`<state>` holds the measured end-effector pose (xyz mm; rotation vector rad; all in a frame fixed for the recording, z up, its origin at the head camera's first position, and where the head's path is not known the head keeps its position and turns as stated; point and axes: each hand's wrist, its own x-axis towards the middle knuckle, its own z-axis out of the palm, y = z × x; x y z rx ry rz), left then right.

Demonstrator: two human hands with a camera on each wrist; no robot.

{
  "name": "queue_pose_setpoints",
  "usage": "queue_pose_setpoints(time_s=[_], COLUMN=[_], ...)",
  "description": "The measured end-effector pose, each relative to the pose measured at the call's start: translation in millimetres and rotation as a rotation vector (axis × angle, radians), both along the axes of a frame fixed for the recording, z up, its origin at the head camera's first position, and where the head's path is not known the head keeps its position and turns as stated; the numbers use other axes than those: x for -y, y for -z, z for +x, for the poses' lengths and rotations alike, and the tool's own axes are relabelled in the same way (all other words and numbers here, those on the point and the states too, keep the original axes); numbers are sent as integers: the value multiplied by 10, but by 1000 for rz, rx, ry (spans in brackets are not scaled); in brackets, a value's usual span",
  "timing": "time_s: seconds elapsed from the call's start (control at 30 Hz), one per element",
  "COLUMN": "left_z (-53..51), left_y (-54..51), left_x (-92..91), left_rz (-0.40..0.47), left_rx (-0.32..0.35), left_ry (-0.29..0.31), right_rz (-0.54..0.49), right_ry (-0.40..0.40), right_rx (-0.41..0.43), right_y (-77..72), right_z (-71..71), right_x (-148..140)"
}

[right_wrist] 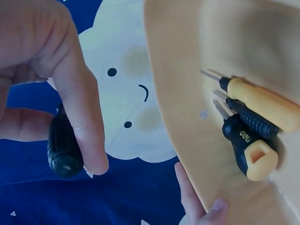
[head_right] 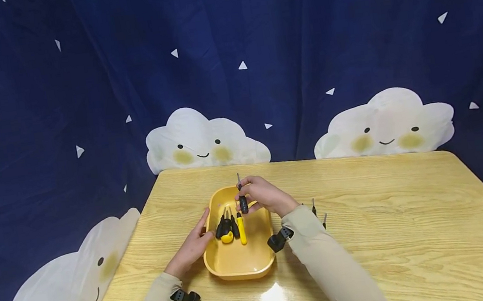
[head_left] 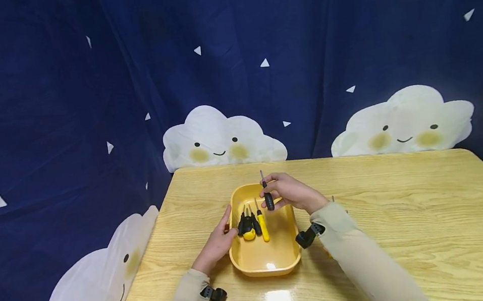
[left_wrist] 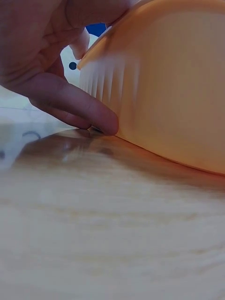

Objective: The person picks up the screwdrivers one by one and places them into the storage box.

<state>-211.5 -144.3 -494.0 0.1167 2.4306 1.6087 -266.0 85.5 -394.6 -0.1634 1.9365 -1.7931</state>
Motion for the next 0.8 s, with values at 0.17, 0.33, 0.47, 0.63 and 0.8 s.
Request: queue_pose_setpoints(time_s=[0.17, 0.33, 0.47, 0.63, 0.8], left_z=[-12, -9, -3, -4, -1], left_y=[21, 29, 24, 8, -8], left_x=[-6, 11, 35, 42, 33], left_rz=[31, 45, 50, 49, 56], left_rx=[-8, 9, 26, 21, 22], left_ry=[0, 10, 2, 7, 29], right_rz=[-19, -27, -40, -84, -118], right_ry=[-7, -14, -28, -25, -6], right_rx=[-3, 7, 21, 56, 96], right_y=[54, 133, 197, 275, 349], right_z=[-41, -84, -105, -124, -127], right_x=[82, 182, 272, 348, 381])
